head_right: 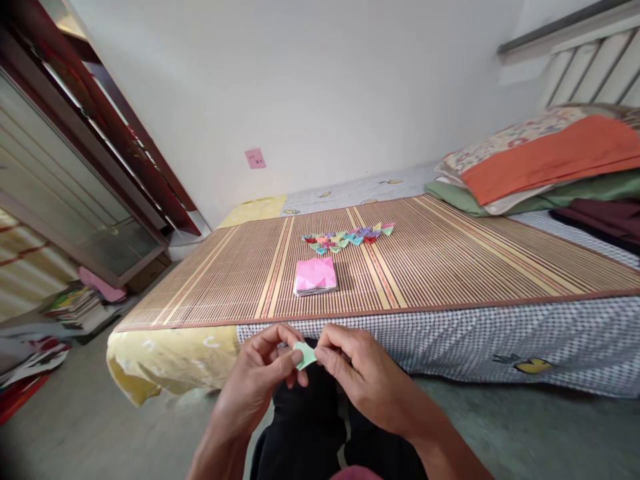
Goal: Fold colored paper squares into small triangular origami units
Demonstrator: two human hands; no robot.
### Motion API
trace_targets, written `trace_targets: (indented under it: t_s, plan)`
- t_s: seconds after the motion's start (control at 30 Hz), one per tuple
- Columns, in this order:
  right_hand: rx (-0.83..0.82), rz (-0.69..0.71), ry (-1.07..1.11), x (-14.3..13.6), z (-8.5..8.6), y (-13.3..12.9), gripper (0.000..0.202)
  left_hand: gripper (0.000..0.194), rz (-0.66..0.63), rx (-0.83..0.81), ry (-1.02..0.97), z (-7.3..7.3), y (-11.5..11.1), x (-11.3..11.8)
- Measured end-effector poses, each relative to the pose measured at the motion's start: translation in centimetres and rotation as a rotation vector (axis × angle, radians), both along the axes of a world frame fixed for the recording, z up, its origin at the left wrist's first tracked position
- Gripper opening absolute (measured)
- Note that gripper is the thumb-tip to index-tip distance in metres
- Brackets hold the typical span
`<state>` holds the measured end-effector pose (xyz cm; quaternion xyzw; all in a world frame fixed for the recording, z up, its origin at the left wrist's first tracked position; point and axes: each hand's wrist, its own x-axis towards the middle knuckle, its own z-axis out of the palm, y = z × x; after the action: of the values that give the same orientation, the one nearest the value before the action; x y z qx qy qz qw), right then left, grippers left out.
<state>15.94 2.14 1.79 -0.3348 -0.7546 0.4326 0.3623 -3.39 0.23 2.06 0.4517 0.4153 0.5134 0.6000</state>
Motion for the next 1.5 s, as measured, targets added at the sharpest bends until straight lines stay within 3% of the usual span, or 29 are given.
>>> trace_targets:
  t_s: [0.2,0.37,0.53,0.83,1.13,1.3,1.5]
  plan:
    - [0.055,-0.013,-0.007,-0.2,-0.2,0.0,0.027,0.028,0.057,0.061,0.017,0.0,-0.3,0.4]
    - [0.256,-0.179,0.082,-1.1,-0.4,0.0,0.008,0.022,0.108,0.2,0.12,0.1,-0.6,1.2]
    - [0.411,-0.238,0.143,-2.1,-0.5,-0.4,0.016,0.021,0.172,0.299,0.288,-0.1,-0.7,1.7]
    - [0.403,-0.317,0.114,-2.4,-0.4,-0.4,0.021,0.024,0.115,0.219,0.145,0.5,-1.0,1.9]
    - [0.498,-0.414,0.139,-2.6,-0.6,-0.2,0.019,0.028,0.108,0.131,0.029,0.7,-0.9,1.8]
    - [0.513,-0.413,0.14,-2.7,-0.9,-0.1,0.02,0.029,0.045,0.127,0.045,0.4,-0.6,2.2]
    - [0.475,-0.381,0.149,-2.5,-1.1,0.2,0.019,0.026,0.089,0.154,0.104,0.3,-0.7,2.1]
